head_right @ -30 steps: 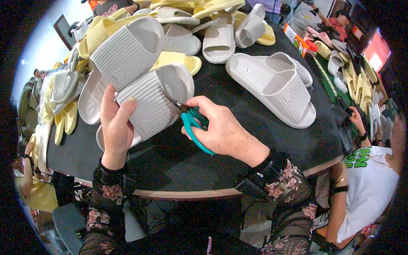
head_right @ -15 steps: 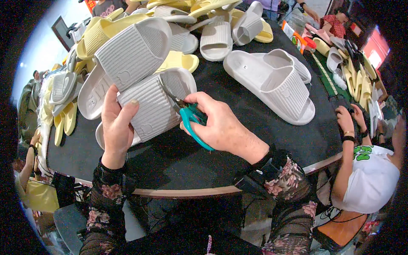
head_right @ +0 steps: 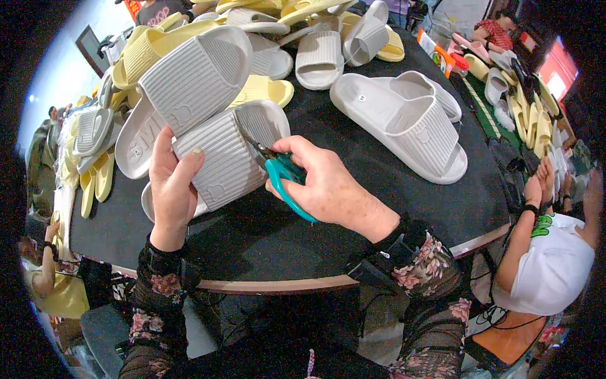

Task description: Trim excess thread or material from molded sandals using small shears.

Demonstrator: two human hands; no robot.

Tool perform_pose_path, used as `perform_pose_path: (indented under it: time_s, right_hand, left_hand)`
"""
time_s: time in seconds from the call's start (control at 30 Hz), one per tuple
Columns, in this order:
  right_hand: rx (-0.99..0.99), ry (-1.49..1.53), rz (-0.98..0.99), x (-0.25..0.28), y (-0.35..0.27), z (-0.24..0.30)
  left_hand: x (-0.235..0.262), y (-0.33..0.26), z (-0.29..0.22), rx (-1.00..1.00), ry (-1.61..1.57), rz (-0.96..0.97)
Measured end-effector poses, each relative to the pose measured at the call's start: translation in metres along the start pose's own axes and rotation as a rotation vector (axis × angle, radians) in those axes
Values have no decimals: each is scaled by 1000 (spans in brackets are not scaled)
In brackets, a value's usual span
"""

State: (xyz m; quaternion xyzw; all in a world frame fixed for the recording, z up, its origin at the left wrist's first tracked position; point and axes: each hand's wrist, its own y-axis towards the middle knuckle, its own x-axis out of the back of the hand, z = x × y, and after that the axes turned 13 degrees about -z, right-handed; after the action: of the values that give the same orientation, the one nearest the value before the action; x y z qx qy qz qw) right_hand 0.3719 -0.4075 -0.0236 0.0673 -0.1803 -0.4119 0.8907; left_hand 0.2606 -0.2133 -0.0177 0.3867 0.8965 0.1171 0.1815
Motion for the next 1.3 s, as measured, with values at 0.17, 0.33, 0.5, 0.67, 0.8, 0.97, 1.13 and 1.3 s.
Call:
perform_pose_path:
  time_s: [0.17, 0.33, 0.5, 0.67, 0.8, 0.97, 1.13, 1.3]
  right_hand:
    - [-22, -3, 0, 1, 1, 1]
    - [0, 1, -25, 1, 0, 0]
    - [62, 8, -149, 4, 3, -1]
    - [86, -142, -170, 10, 2, 0]
    - [162, -158, -219, 6, 4, -4]
    - [170, -133, -233, 7, 4, -7]
    - [185, -129, -243, 8, 4, -4]
    - [124, -70, -230, 8, 4, -2]
  left_hand:
    - [0, 0, 0, 3, 23, 14]
    - [-1, -1, -1, 15, 17, 25]
    - [-1, 0, -2, 33, 25, 39]
    - [0, -2, 0, 15, 30, 67]
    - [1, -2, 0, 45, 30, 106]
    - [2, -1, -1, 56, 68, 146]
    - [1, -3, -2, 52, 99, 172]
    - [0, -4, -3, 52, 77, 184]
